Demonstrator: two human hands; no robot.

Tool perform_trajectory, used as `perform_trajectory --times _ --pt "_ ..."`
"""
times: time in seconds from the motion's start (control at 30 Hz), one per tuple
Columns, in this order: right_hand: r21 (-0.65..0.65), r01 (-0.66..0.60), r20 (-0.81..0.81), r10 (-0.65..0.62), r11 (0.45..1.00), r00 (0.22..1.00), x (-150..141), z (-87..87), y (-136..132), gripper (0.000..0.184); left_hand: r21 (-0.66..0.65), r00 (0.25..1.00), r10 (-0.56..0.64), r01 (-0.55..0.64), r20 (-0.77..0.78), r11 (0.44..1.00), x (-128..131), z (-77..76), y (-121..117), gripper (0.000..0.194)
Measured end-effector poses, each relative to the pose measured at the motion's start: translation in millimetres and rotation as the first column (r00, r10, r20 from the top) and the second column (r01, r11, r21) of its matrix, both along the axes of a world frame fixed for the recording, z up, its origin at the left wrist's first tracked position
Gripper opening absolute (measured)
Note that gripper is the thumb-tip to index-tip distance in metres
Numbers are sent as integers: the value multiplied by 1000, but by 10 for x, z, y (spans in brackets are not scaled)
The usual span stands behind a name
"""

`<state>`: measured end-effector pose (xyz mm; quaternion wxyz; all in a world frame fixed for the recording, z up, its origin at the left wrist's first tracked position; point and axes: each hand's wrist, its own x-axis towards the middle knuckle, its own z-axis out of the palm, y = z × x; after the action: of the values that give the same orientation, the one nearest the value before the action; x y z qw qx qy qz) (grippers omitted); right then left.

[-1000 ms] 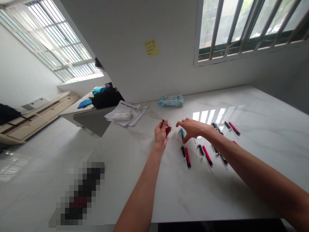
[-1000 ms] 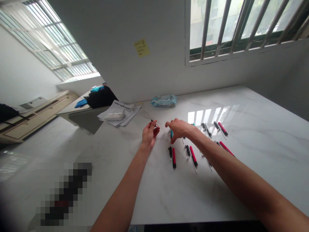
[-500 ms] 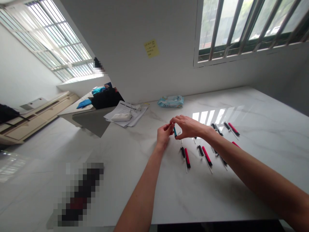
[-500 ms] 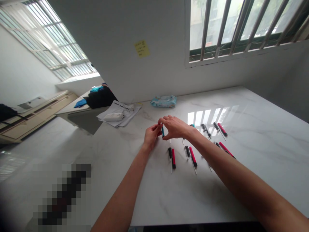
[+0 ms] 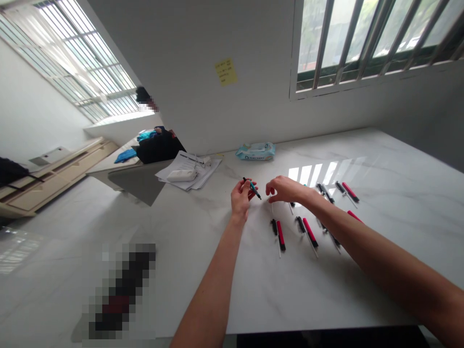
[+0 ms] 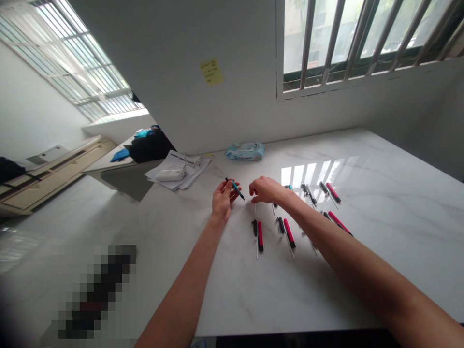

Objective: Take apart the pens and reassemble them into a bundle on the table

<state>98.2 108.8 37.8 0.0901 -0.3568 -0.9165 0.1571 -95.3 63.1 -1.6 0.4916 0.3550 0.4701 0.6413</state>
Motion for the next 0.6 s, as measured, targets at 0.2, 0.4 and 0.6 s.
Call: perform_trajectory --times 0.2,0.4,0.6 --pt "-20 14 -69 -15 1000 997 -25 7 -45 7 -21 994 -21 23 108 1000 0 29 -20 46" --pt "-65 67 -306 -84 996 948 29 85 -36 9 35 973 -79 73 215 997 -2 26 -9 26" --pt "-147 55 -423 -113 988 899 34 136 -30 7 14 982 -127 126 142 992 26 0 2 20"
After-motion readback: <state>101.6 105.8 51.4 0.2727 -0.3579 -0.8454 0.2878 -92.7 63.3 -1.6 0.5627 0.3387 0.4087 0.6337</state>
